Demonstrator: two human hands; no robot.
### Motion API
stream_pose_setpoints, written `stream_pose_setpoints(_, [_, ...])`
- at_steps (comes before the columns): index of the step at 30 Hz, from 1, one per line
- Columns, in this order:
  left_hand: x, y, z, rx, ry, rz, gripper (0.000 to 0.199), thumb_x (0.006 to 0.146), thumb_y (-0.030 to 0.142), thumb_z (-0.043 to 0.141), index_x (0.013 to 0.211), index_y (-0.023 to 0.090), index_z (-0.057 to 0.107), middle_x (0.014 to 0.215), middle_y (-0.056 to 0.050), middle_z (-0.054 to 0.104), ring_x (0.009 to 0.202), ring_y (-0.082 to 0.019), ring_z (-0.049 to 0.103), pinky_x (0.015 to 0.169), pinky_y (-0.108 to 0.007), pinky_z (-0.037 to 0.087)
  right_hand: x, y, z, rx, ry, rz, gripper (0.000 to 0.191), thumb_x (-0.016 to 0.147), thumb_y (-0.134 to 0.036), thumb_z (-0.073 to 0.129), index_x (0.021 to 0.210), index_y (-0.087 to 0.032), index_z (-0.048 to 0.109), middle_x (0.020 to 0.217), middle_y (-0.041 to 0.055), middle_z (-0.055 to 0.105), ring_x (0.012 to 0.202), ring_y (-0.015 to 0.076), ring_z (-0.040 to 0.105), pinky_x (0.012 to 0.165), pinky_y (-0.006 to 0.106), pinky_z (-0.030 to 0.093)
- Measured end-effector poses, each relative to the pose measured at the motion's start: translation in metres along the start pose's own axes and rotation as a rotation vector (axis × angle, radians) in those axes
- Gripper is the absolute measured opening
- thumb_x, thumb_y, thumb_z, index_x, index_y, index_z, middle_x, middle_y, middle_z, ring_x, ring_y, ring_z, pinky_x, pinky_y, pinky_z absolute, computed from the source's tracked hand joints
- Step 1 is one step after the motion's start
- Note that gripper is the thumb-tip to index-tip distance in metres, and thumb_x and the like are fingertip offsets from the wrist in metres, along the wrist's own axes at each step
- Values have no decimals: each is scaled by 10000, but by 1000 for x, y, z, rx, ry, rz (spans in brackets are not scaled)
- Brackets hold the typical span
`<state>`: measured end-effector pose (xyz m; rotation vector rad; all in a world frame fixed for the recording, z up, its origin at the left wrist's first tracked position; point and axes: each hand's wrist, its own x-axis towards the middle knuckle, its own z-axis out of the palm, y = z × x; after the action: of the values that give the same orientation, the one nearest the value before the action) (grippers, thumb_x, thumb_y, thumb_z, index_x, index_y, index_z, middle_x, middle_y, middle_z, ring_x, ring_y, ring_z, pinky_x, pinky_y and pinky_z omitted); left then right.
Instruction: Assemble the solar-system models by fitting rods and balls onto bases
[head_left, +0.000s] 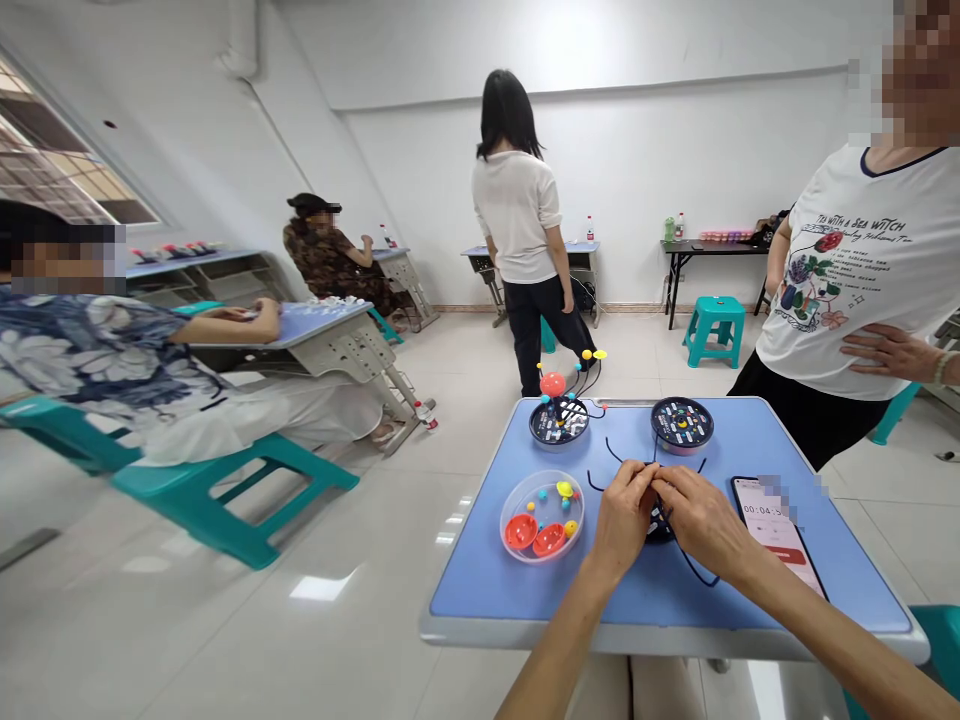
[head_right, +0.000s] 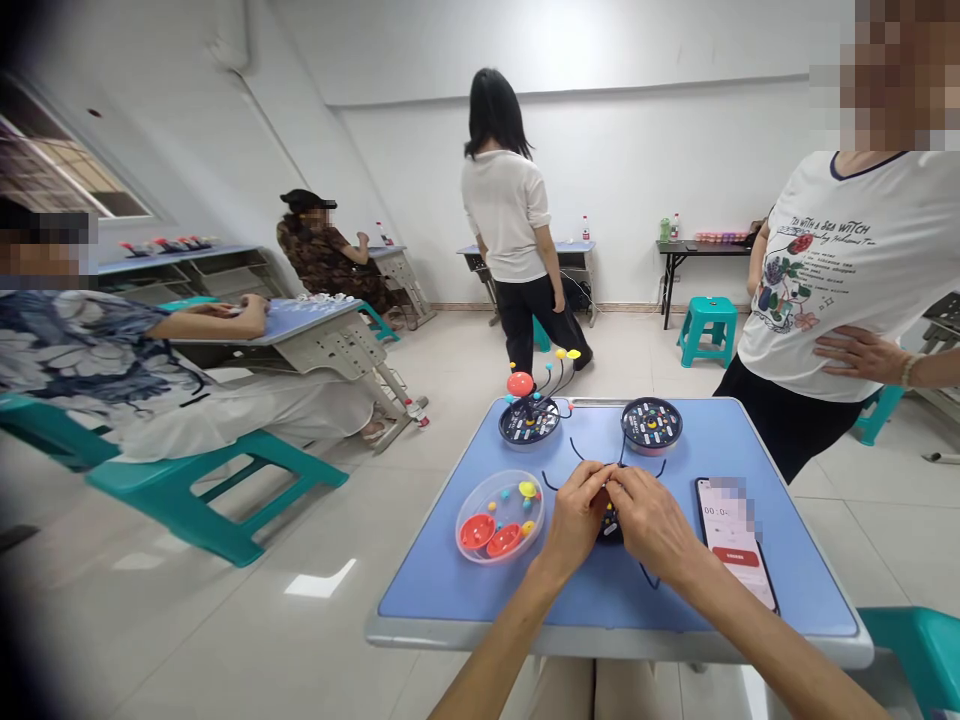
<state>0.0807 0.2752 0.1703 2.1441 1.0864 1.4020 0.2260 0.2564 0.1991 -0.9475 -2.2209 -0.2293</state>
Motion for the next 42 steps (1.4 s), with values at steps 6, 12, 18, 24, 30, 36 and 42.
stream_pose_setpoints(6, [-5,-2,4,49,2,51,375,937,67,389,1230,182,593,954,-78,613,837,-162,614,730,-282,540,11,7,-16,46,-140,48,420,763,78,387,997,-168,635,902,86,700,806,212,604,693,330,490])
stream_pose_setpoints(12, [-5,-1,6,66,1,-19,338,971,165,410,1263,214,575,1005,-67,611,851,-152,630,777,-282,541,32,21,-21,3,-220,107,282,811,36,478,845,-178,659,898,88,692,877,223,552,738,328,433])
stream_pose_setpoints(18, [-6,7,4,56,-13,-96,306,950,176,453,1223,213,586,999,-67,598,869,-159,617,778,-290,526,39,24,-16,-44,-324,140,207,835,-20,536,778,-171,666,759,71,674,827,210,550,749,326,370])
stream_pose_setpoints(24, [-6,15,0,14,32,-139,306,875,167,547,1176,182,602,928,-53,622,691,-138,584,646,-271,509,39,24,-13,-13,-340,154,217,854,-33,543,730,-161,667,705,59,664,763,194,550,697,306,337])
stream_pose_setpoints(30, [-10,16,4,-3,211,-184,146,906,211,528,833,180,650,754,-23,650,682,-143,598,637,-258,480,41,26,-14,-28,-412,85,192,819,15,544,770,-141,644,741,68,661,764,200,531,678,299,334])
stream_pose_setpoints(36, [-8,17,3,-38,194,-277,186,875,213,550,736,176,668,668,-1,637,604,-130,569,582,-241,437,46,26,-16,-70,-543,2,196,790,37,545,784,-138,634,754,77,647,776,207,525,674,306,325])
stream_pose_setpoints(42, [-7,18,1,-81,177,-369,139,841,220,594,774,177,707,707,-11,670,644,-141,598,619,-254,461,48,25,-18,-71,-581,-4,227,738,57,548,747,-147,646,751,83,645,774,207,533,671,311,342])
